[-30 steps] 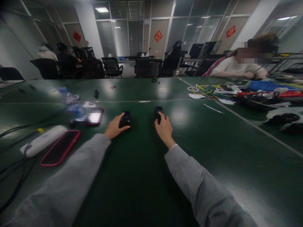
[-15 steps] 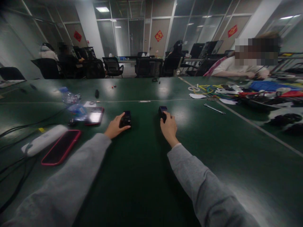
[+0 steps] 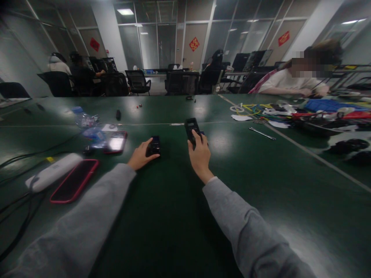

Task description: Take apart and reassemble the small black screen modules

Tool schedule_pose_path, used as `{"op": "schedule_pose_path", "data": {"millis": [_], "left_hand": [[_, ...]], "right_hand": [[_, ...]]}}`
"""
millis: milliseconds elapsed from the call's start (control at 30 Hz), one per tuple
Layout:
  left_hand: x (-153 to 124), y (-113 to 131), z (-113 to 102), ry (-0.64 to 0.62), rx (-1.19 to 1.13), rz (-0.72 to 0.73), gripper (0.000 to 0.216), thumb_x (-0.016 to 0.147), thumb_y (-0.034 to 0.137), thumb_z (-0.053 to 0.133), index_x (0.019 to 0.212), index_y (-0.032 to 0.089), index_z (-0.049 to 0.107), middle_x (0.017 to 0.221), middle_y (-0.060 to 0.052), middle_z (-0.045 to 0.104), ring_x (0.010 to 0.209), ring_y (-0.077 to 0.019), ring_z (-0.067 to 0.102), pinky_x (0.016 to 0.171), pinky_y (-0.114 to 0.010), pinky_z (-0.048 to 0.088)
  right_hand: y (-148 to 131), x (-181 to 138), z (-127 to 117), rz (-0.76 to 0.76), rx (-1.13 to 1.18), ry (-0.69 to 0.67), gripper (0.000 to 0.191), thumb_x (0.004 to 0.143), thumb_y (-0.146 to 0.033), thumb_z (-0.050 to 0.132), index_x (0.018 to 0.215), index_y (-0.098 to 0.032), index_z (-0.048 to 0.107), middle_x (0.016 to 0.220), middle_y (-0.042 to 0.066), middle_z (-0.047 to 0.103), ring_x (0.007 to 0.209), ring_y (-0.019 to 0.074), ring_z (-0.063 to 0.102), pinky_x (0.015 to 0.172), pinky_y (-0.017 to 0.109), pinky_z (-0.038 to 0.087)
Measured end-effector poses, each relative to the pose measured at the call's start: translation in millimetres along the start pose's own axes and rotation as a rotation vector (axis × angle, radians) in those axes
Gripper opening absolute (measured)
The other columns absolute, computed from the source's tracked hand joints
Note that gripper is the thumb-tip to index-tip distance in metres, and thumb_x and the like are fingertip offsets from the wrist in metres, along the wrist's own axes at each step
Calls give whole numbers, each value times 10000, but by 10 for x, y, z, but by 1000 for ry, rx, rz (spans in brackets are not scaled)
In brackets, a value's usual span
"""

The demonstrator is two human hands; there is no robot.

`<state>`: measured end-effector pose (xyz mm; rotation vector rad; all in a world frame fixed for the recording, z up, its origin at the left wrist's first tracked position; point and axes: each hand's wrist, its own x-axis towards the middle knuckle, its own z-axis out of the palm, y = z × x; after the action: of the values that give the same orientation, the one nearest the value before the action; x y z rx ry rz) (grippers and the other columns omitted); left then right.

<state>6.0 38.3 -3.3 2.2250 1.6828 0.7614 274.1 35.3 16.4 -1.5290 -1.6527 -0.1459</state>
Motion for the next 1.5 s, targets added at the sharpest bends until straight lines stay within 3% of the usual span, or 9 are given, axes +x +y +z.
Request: {"op": "schedule_pose_path", "data": {"millis": [233, 600, 800, 967, 1100, 1333, 1500], "left_hand": [[2, -17, 21, 19, 10, 15, 896, 779, 713, 525, 1488, 248, 234, 1418, -148, 445, 1277, -324, 465, 1029, -499, 376], [-6, 12, 15, 20, 13, 15, 896, 786, 717, 509, 1486, 231, 233, 1440, -162, 426, 1304, -322, 443, 1042, -505, 372], [-11, 31, 27, 39, -35, 22, 977, 739, 718, 573, 1485, 197, 218, 1522, -188, 302, 1396, -340, 325, 1106, -523, 312], [-35, 222, 110, -11, -120, 17, 1025, 735, 680, 616, 1506, 210, 131, 1583, -206, 127, 1455, -364, 174, 1130, -545, 276], [-56, 350, 222, 16, -158, -50, 858, 844, 562, 564, 1505, 223, 134, 1600, -193, -5, 1454, -378, 161, 1126, -562, 285], [-64, 375, 266, 36, -194, -32, 716, 920, 442, 496, 1507, 236, 142, 1608, -157, 2, 1449, -336, 213, 1138, -537, 306], [-82, 456, 180, 139, -188, 46, 698, 932, 462, 465, 1510, 263, 128, 1618, -93, -8, 1468, -292, 168, 1167, -488, 289]], "right_hand": [[-157, -187, 156, -41, 46, -193, 465, 954, -359, 455, 1404, -244, 446, 1278, 116, 513, 1040, 292, 585, 846, 442, 517], [-93, -213, 210, -42, -55, -308, 440, 951, -377, 499, 1365, -237, 453, 1212, 118, 537, 968, 289, 610, 758, 412, 532], [-96, -222, 220, -57, -40, -307, 467, 956, -440, 483, 1356, -202, 436, 1232, 144, 509, 1008, 298, 592, 739, 407, 537], [-79, -223, 248, -67, -18, -292, 465, 959, -449, 460, 1348, -194, 446, 1247, 148, 497, 1022, 293, 588, 763, 412, 538], [-67, -224, 268, -67, -24, -286, 462, 958, -446, 449, 1346, -194, 451, 1234, 150, 505, 1020, 296, 590, 770, 425, 537], [-80, -225, 260, -75, -24, -280, 461, 962, -441, 444, 1349, -191, 444, 1242, 151, 503, 1020, 302, 591, 761, 422, 539], [-84, -225, 258, -73, -32, -272, 452, 960, -432, 446, 1343, -193, 449, 1233, 151, 510, 1017, 300, 592, 776, 430, 535]]}}
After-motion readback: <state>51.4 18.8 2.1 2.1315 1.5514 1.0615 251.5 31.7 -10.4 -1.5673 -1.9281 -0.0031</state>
